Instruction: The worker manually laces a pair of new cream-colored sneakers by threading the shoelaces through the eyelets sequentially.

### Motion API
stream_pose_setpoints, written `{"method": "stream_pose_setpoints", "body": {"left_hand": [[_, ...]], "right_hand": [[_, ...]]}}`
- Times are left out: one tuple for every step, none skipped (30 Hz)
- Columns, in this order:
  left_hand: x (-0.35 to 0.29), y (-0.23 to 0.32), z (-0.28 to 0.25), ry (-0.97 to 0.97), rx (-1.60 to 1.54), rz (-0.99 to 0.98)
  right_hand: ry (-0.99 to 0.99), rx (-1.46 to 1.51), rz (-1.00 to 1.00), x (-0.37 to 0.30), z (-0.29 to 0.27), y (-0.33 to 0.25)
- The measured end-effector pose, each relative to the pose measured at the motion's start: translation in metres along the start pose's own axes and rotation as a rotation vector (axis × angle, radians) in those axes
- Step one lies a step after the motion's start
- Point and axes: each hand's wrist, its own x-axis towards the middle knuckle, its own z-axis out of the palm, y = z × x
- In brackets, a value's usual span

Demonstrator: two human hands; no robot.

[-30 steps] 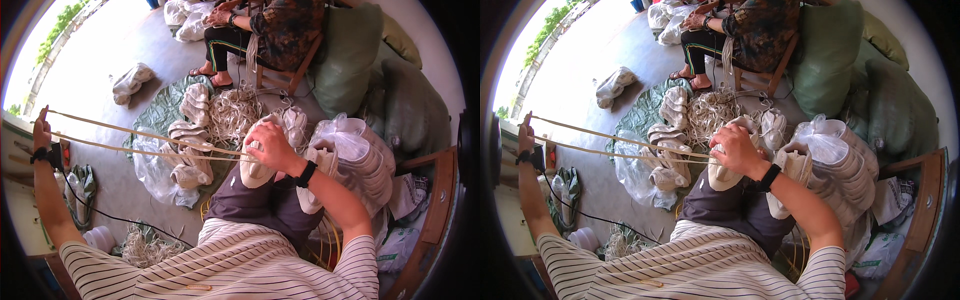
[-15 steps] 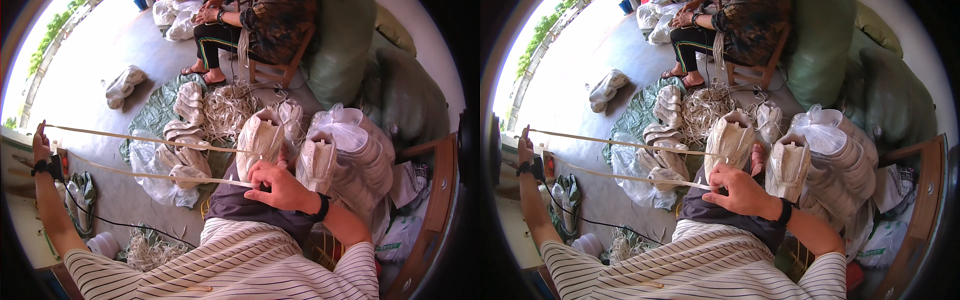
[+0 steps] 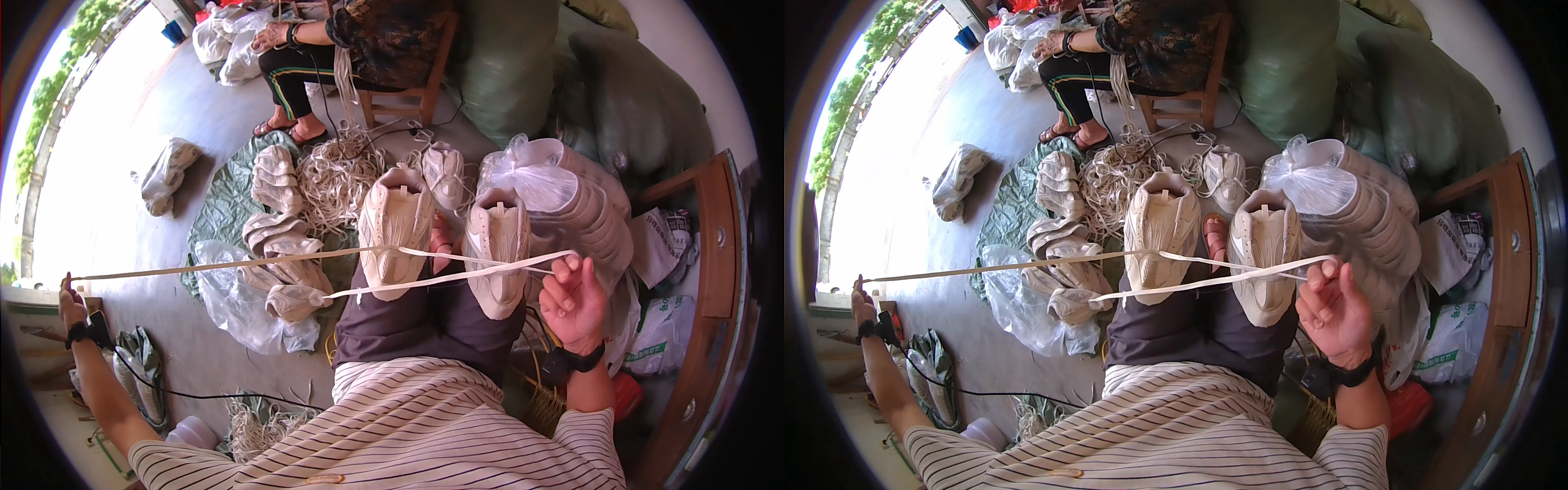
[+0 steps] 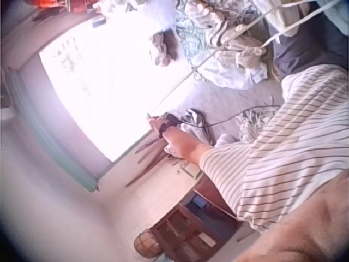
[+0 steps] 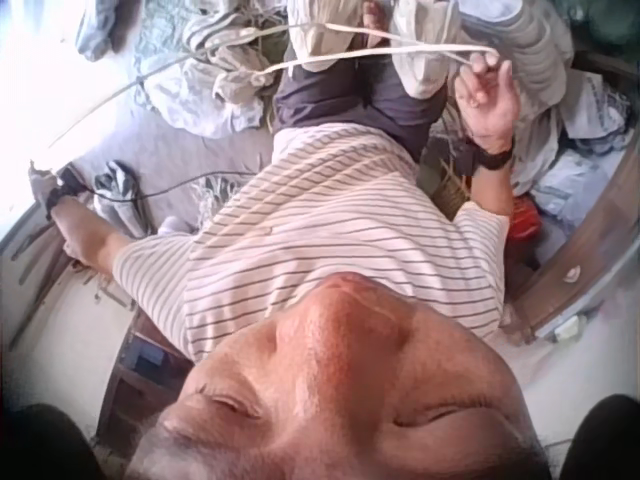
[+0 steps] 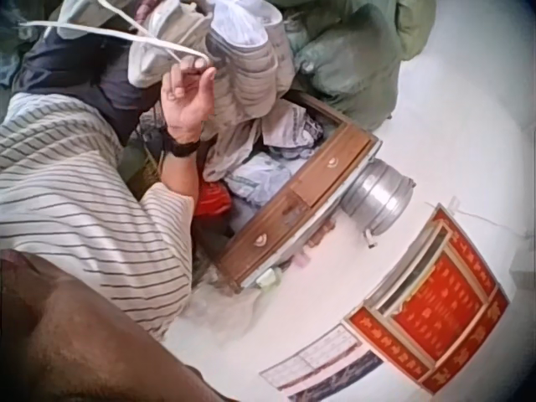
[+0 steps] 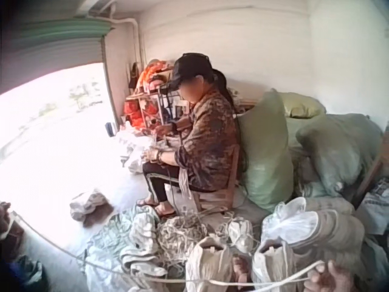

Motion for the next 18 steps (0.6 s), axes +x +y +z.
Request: {"method": "stream_pose_setpoints", "body": {"left_hand": [[0.002, -0.001, 0.002, 0.027, -0.004, -0.02], [-0.003, -0.014, 0.033, 0.028, -0.062, -0.05], [0.001, -0.018, 0.033, 0.014, -0.004, -0.043], [0.003, -0.022, 0.031, -0.002, 0.052, -0.037], [0.006, -0.031, 0.031, -0.038, -0.01, 0.013], [0.017, -0.03, 0.01, -0.074, 0.076, 0.073], [0.023, -0.028, -0.013, -0.069, 0.115, 0.129], [0.03, -0.026, 0.002, -0.096, 0.147, 0.179], [0.032, -0.032, -0.01, -0.116, 0.159, 0.201], [0.035, -0.029, -0.012, -0.145, 0.175, 0.228], [0.039, -0.021, -0.014, -0.153, 0.219, 0.215], [0.04, -0.014, 0.01, -0.201, 0.25, 0.291], [0.027, -0.033, 0.013, -0.12, 0.247, 0.177], [0.015, -0.042, 0.058, -0.086, 0.241, 0.063], [0.008, -0.049, 0.064, -0.074, 0.214, 0.037], [0.016, -0.026, 0.032, -0.075, 0.204, 0.106], [0.015, -0.02, 0.033, -0.068, 0.193, 0.117], [0.014, -0.014, 0.035, -0.058, 0.178, 0.124]], "right_hand": [[0.045, 0.055, -0.054, -0.001, -0.003, -0.007], [0.073, 0.048, -0.117, -0.007, -0.01, -0.014], [0.118, 0.071, -0.166, -0.01, -0.018, -0.023], [0.164, 0.092, -0.216, -0.013, -0.024, -0.032], [0.21, 0.111, -0.257, -0.018, -0.032, -0.04], [0.238, 0.144, -0.296, -0.019, -0.047, -0.05], [0.268, 0.207, -0.311, -0.019, -0.063, -0.059], [0.32, 0.263, -0.35, -0.027, -0.081, -0.071], [0.34, 0.29, -0.343, -0.031, -0.099, -0.082], [0.394, 0.322, -0.363, -0.036, -0.116, -0.093], [0.414, 0.352, -0.364, -0.041, -0.134, -0.104], [0.452, 0.381, -0.383, -0.053, -0.152, -0.115], [0.455, 0.351, -0.393, -0.054, -0.152, -0.123], [0.514, 0.327, -0.473, -0.071, -0.153, -0.136], [0.547, 0.321, -0.525, -0.078, -0.16, -0.147], [0.535, 0.358, -0.507, -0.073, -0.19, -0.155], [0.536, 0.394, -0.494, -0.078, -0.21, -0.165], [0.533, 0.426, -0.481, -0.082, -0.225, -0.175]]}}
